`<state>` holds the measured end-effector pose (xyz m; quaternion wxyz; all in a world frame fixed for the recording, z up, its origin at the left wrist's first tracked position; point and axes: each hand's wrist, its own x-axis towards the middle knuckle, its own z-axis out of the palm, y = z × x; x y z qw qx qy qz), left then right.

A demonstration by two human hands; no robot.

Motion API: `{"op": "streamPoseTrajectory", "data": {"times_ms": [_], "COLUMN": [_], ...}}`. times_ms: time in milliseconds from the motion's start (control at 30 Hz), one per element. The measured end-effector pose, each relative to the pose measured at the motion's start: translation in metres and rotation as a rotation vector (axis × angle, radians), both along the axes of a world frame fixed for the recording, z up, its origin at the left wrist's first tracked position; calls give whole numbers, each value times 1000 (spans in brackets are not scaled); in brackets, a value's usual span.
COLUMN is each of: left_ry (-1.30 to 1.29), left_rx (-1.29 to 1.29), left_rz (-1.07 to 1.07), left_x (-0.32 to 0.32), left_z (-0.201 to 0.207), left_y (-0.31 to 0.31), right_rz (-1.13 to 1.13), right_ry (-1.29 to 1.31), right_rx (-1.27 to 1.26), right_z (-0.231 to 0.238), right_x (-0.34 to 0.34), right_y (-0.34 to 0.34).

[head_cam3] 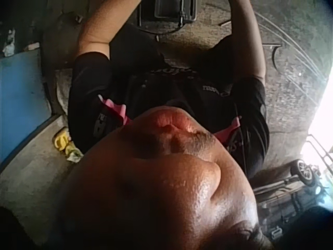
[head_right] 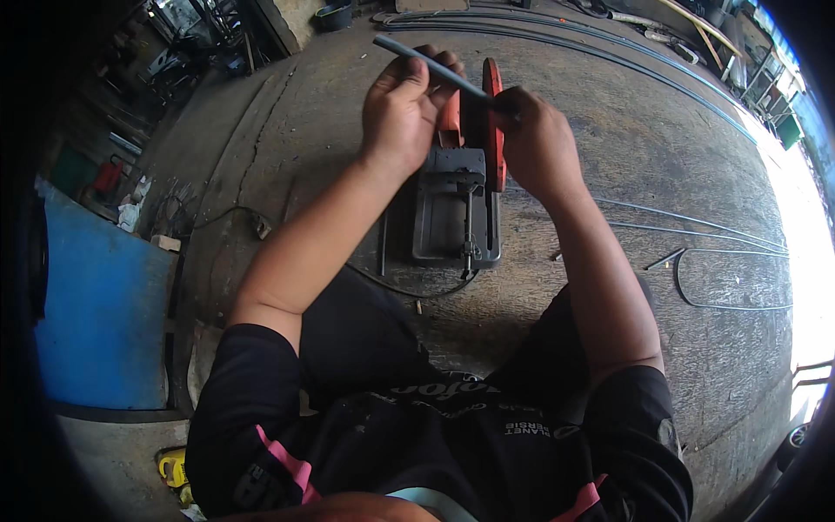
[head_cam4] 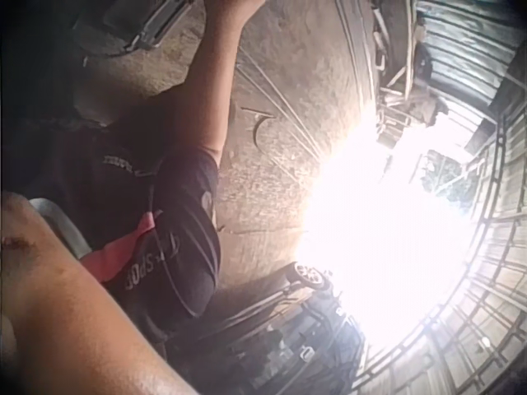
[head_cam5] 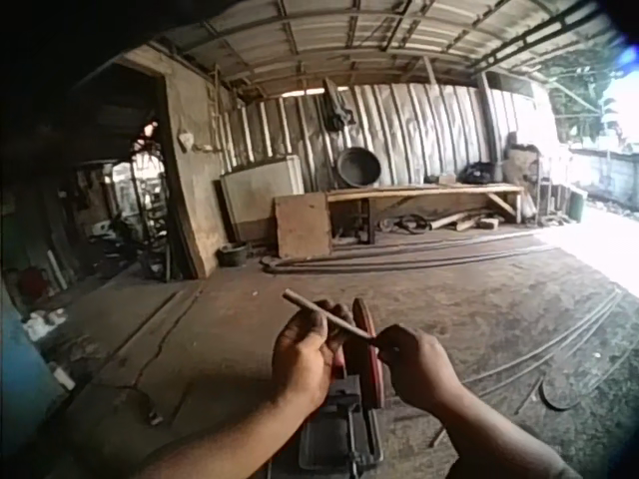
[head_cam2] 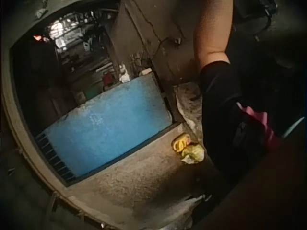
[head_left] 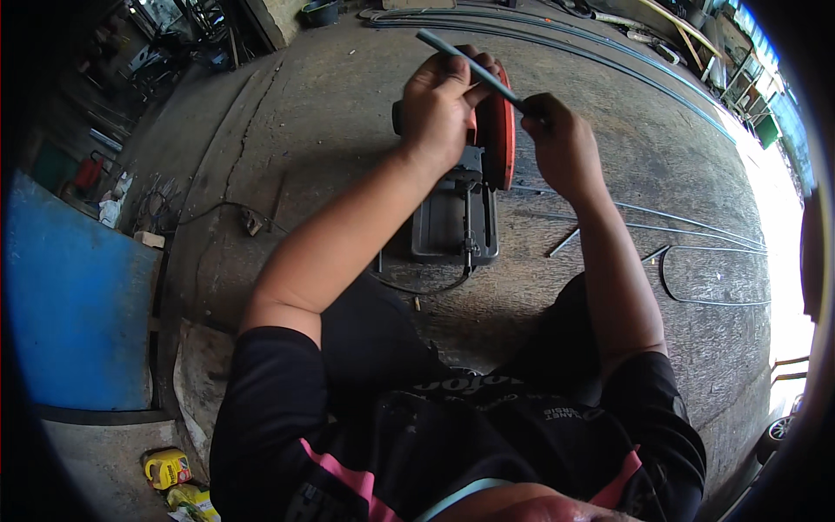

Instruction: Use a metal chop saw to cut a small metal tube to a specific length.

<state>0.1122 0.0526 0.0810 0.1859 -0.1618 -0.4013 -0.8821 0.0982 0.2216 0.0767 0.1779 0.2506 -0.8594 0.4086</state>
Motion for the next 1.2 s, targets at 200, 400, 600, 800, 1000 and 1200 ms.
{"op": "streamPoseTrajectory", "data": {"times_ms": [200, 400, 600, 800, 1000, 1200], "left_ry": [117, 188, 358, 625, 599, 545], "left_rx": [38, 334, 719, 699, 677, 645], "left_rz": [117, 45, -169, -279, -188, -63], "left_x": [-17, -15, 13, 34, 47, 52], "left_z": [2, -8, -19, -4, 5, 10], "left_y": [49, 47, 9, 0, 5, 7], "right_rz": [54, 44, 121, 145, 186, 167], "right_ry": [319, 332, 474, 516, 542, 550], "right_rx": [-133, -65, 52, 108, 103, 99], "right_z": [17, 33, 36, 42, 44, 46], "right_x": [-14, -17, -5, 19, 33, 38], "right_y": [2, 11, 5, -11, -22, -26]}}
